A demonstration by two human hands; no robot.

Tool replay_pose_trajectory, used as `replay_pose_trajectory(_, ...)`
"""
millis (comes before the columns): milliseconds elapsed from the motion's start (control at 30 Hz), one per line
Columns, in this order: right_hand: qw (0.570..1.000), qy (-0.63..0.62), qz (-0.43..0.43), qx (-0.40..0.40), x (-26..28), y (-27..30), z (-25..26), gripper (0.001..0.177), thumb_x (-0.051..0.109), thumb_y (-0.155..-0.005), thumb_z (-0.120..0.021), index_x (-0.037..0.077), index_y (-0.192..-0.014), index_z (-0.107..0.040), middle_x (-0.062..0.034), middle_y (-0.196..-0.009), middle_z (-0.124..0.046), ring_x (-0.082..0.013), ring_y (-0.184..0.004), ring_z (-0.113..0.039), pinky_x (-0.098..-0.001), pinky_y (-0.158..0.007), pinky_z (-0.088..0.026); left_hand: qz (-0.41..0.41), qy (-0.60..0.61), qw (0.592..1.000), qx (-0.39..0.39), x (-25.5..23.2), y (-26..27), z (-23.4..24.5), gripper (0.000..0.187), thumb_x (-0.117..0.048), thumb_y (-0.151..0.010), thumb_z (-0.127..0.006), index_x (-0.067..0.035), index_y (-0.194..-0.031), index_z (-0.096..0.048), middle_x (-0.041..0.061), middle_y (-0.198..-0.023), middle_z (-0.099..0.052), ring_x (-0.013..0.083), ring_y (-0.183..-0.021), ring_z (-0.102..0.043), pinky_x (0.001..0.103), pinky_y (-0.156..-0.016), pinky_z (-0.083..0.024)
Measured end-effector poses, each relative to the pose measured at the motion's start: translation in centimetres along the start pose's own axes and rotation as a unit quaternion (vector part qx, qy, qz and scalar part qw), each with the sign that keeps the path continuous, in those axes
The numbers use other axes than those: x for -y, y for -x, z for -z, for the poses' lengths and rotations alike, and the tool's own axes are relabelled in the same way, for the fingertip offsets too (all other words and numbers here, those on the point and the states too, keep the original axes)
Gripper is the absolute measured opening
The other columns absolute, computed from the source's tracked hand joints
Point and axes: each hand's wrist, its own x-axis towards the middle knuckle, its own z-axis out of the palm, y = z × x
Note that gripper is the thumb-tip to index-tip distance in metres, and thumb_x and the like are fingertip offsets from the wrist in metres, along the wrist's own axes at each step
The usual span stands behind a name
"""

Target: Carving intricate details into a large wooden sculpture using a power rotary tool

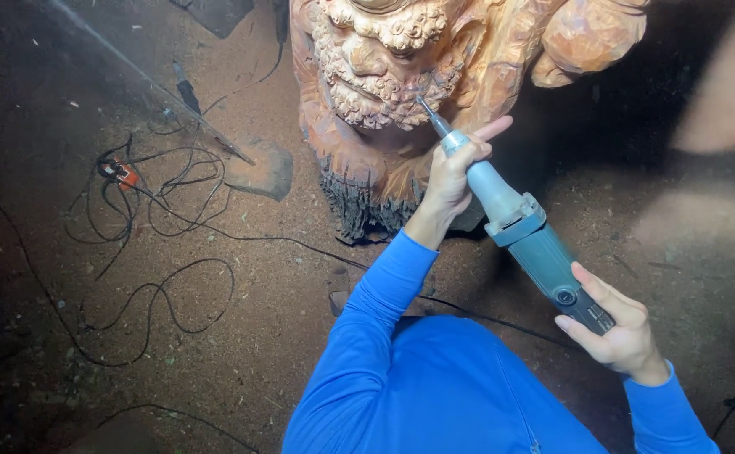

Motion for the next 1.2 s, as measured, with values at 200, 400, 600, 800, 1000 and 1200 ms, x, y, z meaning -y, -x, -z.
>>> replay_pose_trajectory(200,0.999,-0.025,-0.033,-0.015,-0.7,1.1,-1.1,0.086,0.013,-0.072,-0.082,0.007,-0.152,-0.051,-0.0205,-0.148,-0.06,-0.0256,-0.123,-0.066,-0.0328,-0.109,-0.052,0.047,-0.02,0.998,-0.025,-0.3,0.2,-0.4,0.039,-0.007,-0.079,-0.064,0.0,-0.115,-0.077,0.013,-0.121,-0.075,0.0055,-0.07,-0.049,0.02,-0.066,-0.043)
replay_pose_trajectory(400,0.999,-0.016,-0.037,-0.022,-0.6,0.4,-2.1,0.088,0.018,-0.072,-0.083,0.008,-0.153,-0.052,-0.0172,-0.138,-0.068,-0.0198,-0.102,-0.071,-0.0285,-0.093,-0.056,0.034,-0.028,0.999,-0.018,-0.8,-0.6,0.0,0.039,-0.007,-0.078,-0.064,0.004,-0.112,-0.078,0.016,-0.111,-0.078,0.0057,-0.066,-0.049,0.019,-0.06,-0.041)
replay_pose_trajectory(600,0.996,-0.031,-0.084,-0.028,0.0,0.4,-2.5,0.088,0.017,-0.073,-0.083,0.012,-0.155,-0.053,-0.0072,-0.108,-0.075,-0.0125,-0.08,-0.066,-0.0249,-0.08,-0.054,0.059,-0.046,0.997,-0.029,-1.2,-0.8,-0.4,0.038,-0.007,-0.077,-0.064,0.009,-0.11,-0.076,0.021,-0.121,-0.074,0.0147,-0.098,-0.064,0.027,-0.089,-0.049)
replay_pose_trajectory(800,0.996,-0.04,-0.077,-0.027,0.1,0.3,-2.5,0.088,0.016,-0.072,-0.083,0.011,-0.154,-0.052,-0.0149,-0.13,-0.071,-0.0194,-0.104,-0.071,-0.0276,-0.096,-0.055,0.057,-0.06,0.996,-0.04,-1.2,-0.5,-0.3,0.039,-0.007,-0.076,-0.064,0.005,-0.11,-0.078,0.018,-0.119,-0.076,0.0069,-0.076,-0.054,0.021,-0.07,-0.046)
replay_pose_trajectory(1000,0.993,-0.041,-0.109,-0.02,0.3,0.2,-2.3,0.088,0.017,-0.072,-0.084,0.015,-0.155,-0.053,-0.0085,-0.117,-0.075,-0.0137,-0.087,-0.069,-0.0247,-0.086,-0.056,0.051,-0.063,0.996,-0.031,-1.3,-0.4,-0.3,0.039,-0.009,-0.078,-0.065,0.004,-0.112,-0.078,0.016,-0.115,-0.077,0.0064,-0.069,-0.049,0.021,-0.064,-0.043)
replay_pose_trajectory(1200,0.992,-0.059,-0.111,-0.027,0.3,0.8,-2.5,0.089,0.015,-0.072,-0.083,0.015,-0.156,-0.052,-0.0092,-0.116,-0.076,-0.0137,-0.092,-0.069,-0.0244,-0.088,-0.055,0.052,-0.06,0.996,-0.04,-0.8,-0.2,-0.6,0.038,-0.006,-0.077,-0.065,0.0,-0.112,-0.079,0.003,-0.081,-0.072,0.0072,-0.062,-0.042,0.021,-0.057,-0.037)
